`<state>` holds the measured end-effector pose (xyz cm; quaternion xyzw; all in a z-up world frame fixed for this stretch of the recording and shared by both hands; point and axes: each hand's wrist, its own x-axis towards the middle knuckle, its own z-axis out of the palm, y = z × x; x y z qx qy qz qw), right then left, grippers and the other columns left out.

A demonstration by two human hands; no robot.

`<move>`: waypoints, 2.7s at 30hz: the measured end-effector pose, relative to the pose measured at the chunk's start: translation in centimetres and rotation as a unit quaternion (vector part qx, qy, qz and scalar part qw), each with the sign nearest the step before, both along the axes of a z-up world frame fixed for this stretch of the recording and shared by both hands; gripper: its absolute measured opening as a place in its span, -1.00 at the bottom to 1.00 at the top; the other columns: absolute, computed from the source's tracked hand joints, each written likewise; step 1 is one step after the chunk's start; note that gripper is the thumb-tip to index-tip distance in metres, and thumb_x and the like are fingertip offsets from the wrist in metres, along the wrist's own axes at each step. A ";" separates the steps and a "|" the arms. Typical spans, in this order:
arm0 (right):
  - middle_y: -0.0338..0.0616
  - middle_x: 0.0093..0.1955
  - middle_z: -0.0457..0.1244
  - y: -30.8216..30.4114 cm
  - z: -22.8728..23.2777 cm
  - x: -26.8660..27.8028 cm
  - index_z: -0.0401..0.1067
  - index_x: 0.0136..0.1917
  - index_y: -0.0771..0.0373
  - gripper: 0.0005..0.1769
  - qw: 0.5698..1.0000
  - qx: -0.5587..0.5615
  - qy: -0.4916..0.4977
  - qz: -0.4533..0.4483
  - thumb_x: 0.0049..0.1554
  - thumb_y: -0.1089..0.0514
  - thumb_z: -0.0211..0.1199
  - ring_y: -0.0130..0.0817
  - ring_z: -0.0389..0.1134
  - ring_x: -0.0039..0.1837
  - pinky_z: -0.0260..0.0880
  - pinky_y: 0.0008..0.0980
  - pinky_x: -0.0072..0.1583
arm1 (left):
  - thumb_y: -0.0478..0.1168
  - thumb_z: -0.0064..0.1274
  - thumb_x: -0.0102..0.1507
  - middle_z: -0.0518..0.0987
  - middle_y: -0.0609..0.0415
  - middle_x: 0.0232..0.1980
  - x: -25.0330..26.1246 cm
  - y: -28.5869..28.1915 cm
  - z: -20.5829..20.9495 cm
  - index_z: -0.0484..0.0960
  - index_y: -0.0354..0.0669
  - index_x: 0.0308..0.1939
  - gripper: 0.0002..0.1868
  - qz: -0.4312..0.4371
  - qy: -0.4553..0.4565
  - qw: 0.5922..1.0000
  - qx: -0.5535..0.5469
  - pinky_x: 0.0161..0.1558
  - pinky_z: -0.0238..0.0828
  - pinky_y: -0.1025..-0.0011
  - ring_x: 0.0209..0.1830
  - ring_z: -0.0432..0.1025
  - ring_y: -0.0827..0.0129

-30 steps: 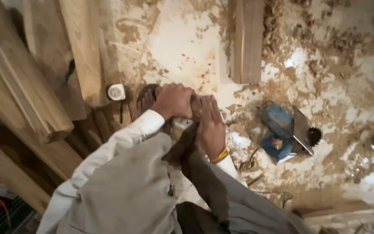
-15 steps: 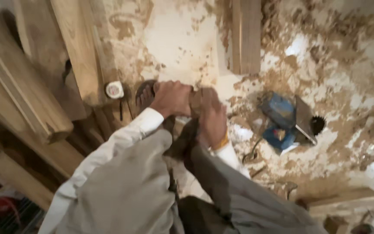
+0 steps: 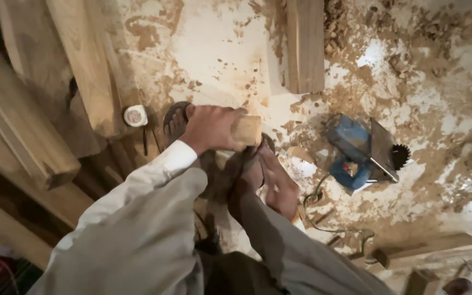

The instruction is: The person sands a wooden block by hand using sandpaper, rotating the block to work on different sides while sitting on the floor.

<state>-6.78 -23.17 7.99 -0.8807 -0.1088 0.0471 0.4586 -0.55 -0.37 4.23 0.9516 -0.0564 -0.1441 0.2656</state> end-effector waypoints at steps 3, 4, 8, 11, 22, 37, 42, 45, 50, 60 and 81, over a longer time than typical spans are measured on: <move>0.08 0.07 0.30 -4.7 -2.3 -2.7 0.48 0.17 0.37 -0.67 0.954 0.166 0.171 -0.182 0.44 0.12 -0.03 0.43 0.29 0.14 0.46 -0.02 0.33 | 0.25 0.34 -0.05 0.65 -0.03 0.06 -0.1 1.0 -0.7 0.39 0.22 0.45 -0.01 -0.068 -0.080 0.992 -0.065 -0.13 0.50 0.06 -0.11 0.57 0.02; 0.01 0.15 0.30 -6.0 -4.0 -3.0 0.46 0.12 0.32 -0.72 0.896 0.315 0.223 -0.221 0.40 0.09 0.03 0.33 0.30 0.25 0.45 0.04 0.35 | 0.19 0.33 -0.02 0.64 0.00 0.22 0.0 1.1 -1.0 0.31 0.21 0.51 0.03 -0.091 -0.111 0.985 -0.098 -0.08 0.52 0.08 -0.02 0.57 0.05; -0.08 0.33 0.27 -7.6 -9.6 -4.1 0.40 0.16 0.15 -0.79 0.735 0.501 0.334 -0.312 0.30 0.05 0.20 0.07 0.30 0.46 0.41 0.05 0.33 | 0.12 0.28 0.07 0.41 0.07 0.43 0.0 0.6 -1.7 0.20 0.21 0.55 -0.01 -0.142 0.013 0.988 -0.058 0.21 0.36 0.07 0.28 0.40 0.12; -0.07 0.34 0.30 -6.9 -9.4 -4.7 0.32 0.26 0.09 -0.62 0.733 0.433 0.393 -0.349 0.22 -0.01 0.19 -0.01 0.33 0.35 0.43 -0.06 0.19 | 0.16 0.19 0.16 0.29 0.12 0.54 -0.8 0.1 -2.7 0.23 0.13 0.49 -0.14 -0.186 -0.093 0.977 -0.043 0.40 0.19 0.03 0.45 0.27 0.18; 0.06 0.19 0.27 -8.3 -9.1 -5.0 0.27 0.39 0.39 -0.45 0.722 0.482 0.403 -0.290 0.24 0.07 0.28 -0.34 0.31 -0.08 0.29 -0.35 -0.11 | 0.23 0.23 0.16 0.45 -0.25 0.32 3.3 -0.2 -1.8 0.18 -0.17 0.51 0.00 -0.198 0.121 0.962 -0.145 0.19 0.42 0.15 0.26 0.40 0.03; 0.06 0.44 0.29 0.7 -2.4 3.1 0.40 0.40 0.16 -0.51 0.985 -0.154 0.004 0.079 0.20 0.23 0.28 -0.16 0.48 0.25 0.61 -0.39 0.00 | 0.08 0.48 -0.09 0.62 -0.09 -0.05 0.6 0.4 -0.4 0.47 -0.24 0.22 -0.09 -0.070 0.124 0.989 0.032 -0.18 0.55 0.16 -0.18 0.58 0.16; 0.11 0.49 0.23 3.0 -0.4 3.7 0.26 0.54 0.20 -0.45 0.966 -0.205 -0.094 0.124 0.29 0.28 0.15 0.04 0.45 0.35 0.59 -0.28 0.11 | -0.04 0.44 -0.17 0.63 -0.02 -0.16 0.2 0.6 0.2 0.52 -0.20 -0.05 -0.31 -0.016 -0.046 0.998 -0.034 -0.18 0.50 0.11 -0.17 0.58 0.08; 0.04 0.52 0.23 3.9 -1.9 7.1 0.28 0.54 0.14 -0.47 0.949 -0.278 0.101 0.112 0.31 0.22 0.05 -0.10 0.45 -0.40 0.46 -0.27 -0.38 | -0.05 0.44 -0.21 0.63 -0.04 -0.18 -0.7 0.5 -0.2 0.52 -0.20 -0.09 -0.32 -0.006 -0.094 0.994 -0.054 -0.18 0.50 0.10 -0.17 0.58 0.04; 0.14 0.47 0.24 3.4 -0.3 4.1 0.26 0.52 0.21 -0.51 0.968 -0.192 -0.092 0.133 0.33 0.22 0.09 0.02 0.54 0.06 0.54 -0.28 -0.11 | -0.02 0.46 -0.21 0.63 -0.03 -0.17 -0.9 0.2 -0.5 0.55 -0.18 -0.09 -0.32 -0.005 -0.031 0.999 -0.014 -0.22 0.48 0.05 -0.21 0.57 0.03; 0.31 0.45 0.22 2.9 -1.5 5.4 0.28 0.48 0.35 -0.34 0.967 -0.190 -0.044 0.166 0.09 0.40 0.05 -0.02 0.47 -0.25 0.50 -0.24 -0.28 | 0.01 0.36 -0.05 0.63 -0.01 -0.26 -1.4 0.2 -2.0 0.58 -0.13 -0.15 -0.50 0.012 -0.078 0.997 -0.007 -0.31 0.45 -0.01 -0.32 0.57 0.02; 0.17 0.35 0.33 3.3 -2.3 6.4 0.43 0.35 0.27 -0.59 0.976 -0.162 -0.069 0.126 0.25 0.16 0.11 0.12 0.49 -0.08 0.52 -0.09 -0.09 | -0.08 0.32 -0.12 0.68 0.01 -0.22 -0.9 -0.1 -1.3 0.61 -0.11 -0.13 -0.50 0.009 -0.086 0.996 0.019 -0.27 0.49 0.01 -0.25 0.60 0.08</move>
